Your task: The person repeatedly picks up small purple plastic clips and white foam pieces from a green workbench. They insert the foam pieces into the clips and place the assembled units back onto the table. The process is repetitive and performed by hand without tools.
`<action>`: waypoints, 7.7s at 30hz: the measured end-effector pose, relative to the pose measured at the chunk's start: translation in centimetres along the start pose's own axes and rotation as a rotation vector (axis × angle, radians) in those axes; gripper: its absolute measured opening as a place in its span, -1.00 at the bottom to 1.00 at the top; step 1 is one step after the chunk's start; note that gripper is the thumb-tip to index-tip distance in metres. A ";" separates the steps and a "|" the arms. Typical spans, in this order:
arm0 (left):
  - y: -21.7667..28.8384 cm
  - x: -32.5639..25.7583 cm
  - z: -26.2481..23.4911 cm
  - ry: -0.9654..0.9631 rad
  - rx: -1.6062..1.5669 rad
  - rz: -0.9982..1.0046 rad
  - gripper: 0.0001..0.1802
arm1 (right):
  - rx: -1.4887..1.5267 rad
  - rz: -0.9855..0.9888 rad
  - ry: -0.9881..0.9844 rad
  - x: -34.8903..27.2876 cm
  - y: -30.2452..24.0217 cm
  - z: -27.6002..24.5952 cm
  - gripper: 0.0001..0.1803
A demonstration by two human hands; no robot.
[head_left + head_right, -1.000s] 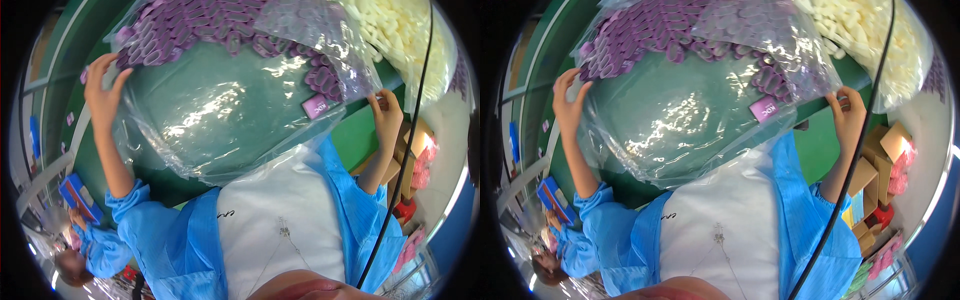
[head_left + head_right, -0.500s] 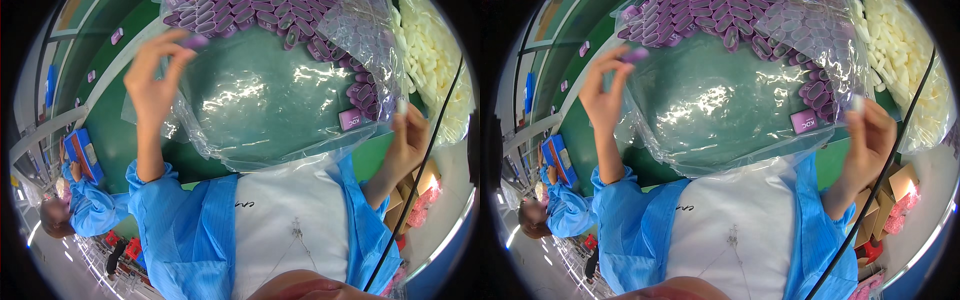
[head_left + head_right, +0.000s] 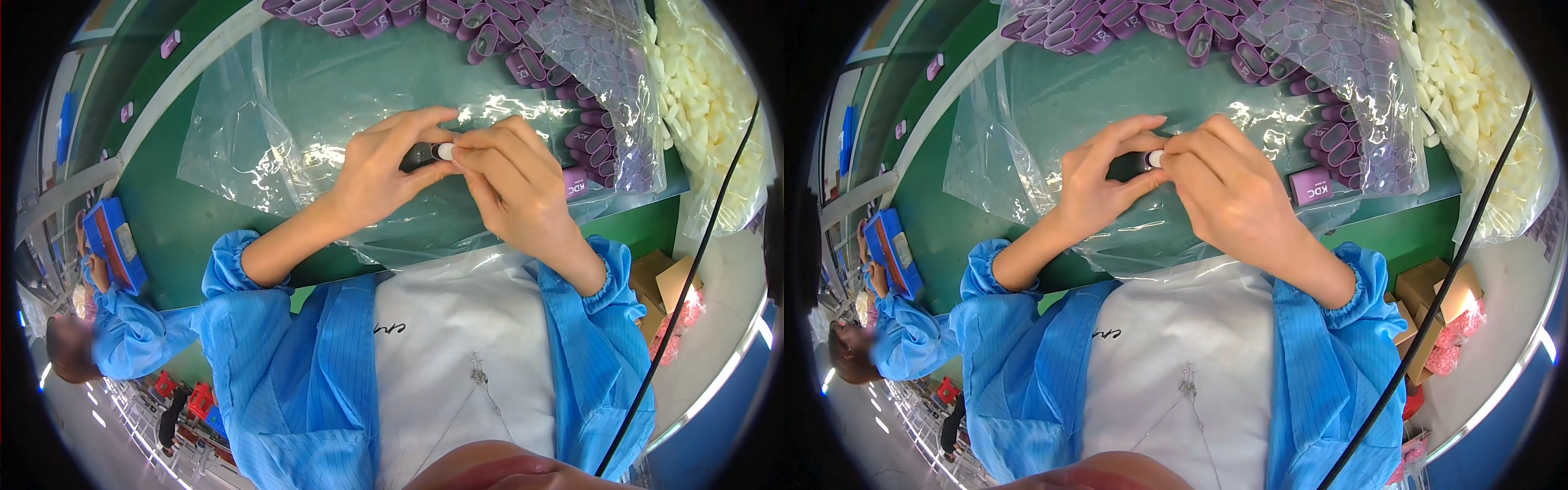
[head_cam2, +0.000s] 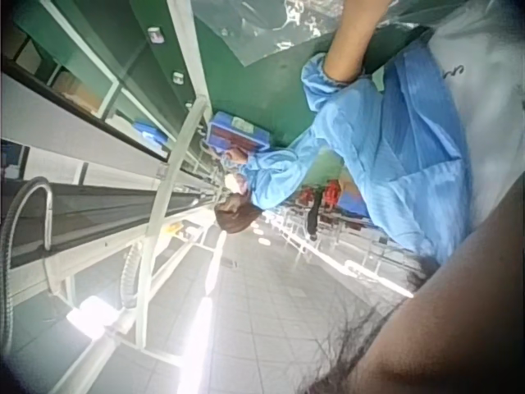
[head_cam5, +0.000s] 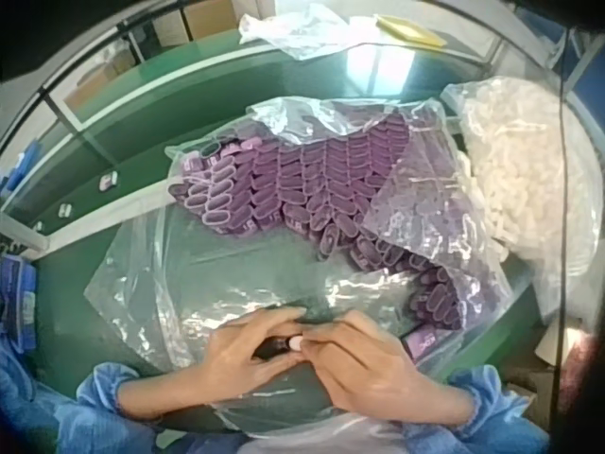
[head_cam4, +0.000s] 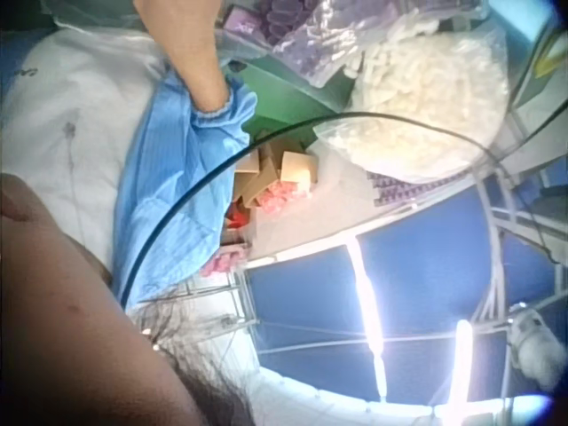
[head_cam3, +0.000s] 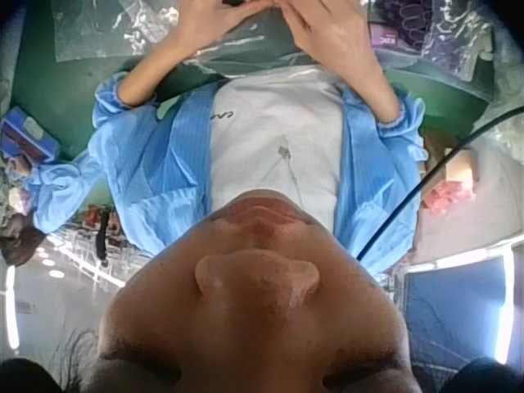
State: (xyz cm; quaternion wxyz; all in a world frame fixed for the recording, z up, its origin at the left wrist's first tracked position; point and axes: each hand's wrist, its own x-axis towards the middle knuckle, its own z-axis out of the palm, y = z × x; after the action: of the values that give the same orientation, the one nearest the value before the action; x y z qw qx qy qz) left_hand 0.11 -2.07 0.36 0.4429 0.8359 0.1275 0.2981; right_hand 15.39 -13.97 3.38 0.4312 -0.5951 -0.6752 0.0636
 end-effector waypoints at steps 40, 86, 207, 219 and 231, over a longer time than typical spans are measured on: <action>-1.3 0.0 0.4 0.013 0.036 0.177 -0.68 | 0.028 0.031 -0.022 -1.0 0.6 0.5 -0.73; -21.0 12.0 -32.0 -0.171 0.540 -0.391 -0.88 | -0.751 1.063 0.196 -12.3 17.1 -20.4 -0.57; -5.9 6.4 -13.4 0.038 0.759 0.022 -0.69 | -0.389 0.826 0.602 -1.9 8.0 -13.9 -0.59; 2.2 2.4 -5.3 0.183 -0.675 -0.442 -0.40 | 0.470 0.412 0.104 1.7 0.3 -4.0 -0.71; -0.1 1.3 -0.3 -0.006 -0.115 -0.263 -0.72 | 0.116 0.171 -0.051 1.3 1.0 -2.0 -0.73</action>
State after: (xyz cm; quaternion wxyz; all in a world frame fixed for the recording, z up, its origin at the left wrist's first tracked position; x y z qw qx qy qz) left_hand 1.02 -1.20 0.91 0.5256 0.7862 0.2172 0.2418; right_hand 17.60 -13.47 4.66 0.4404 -0.6228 -0.6279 0.1545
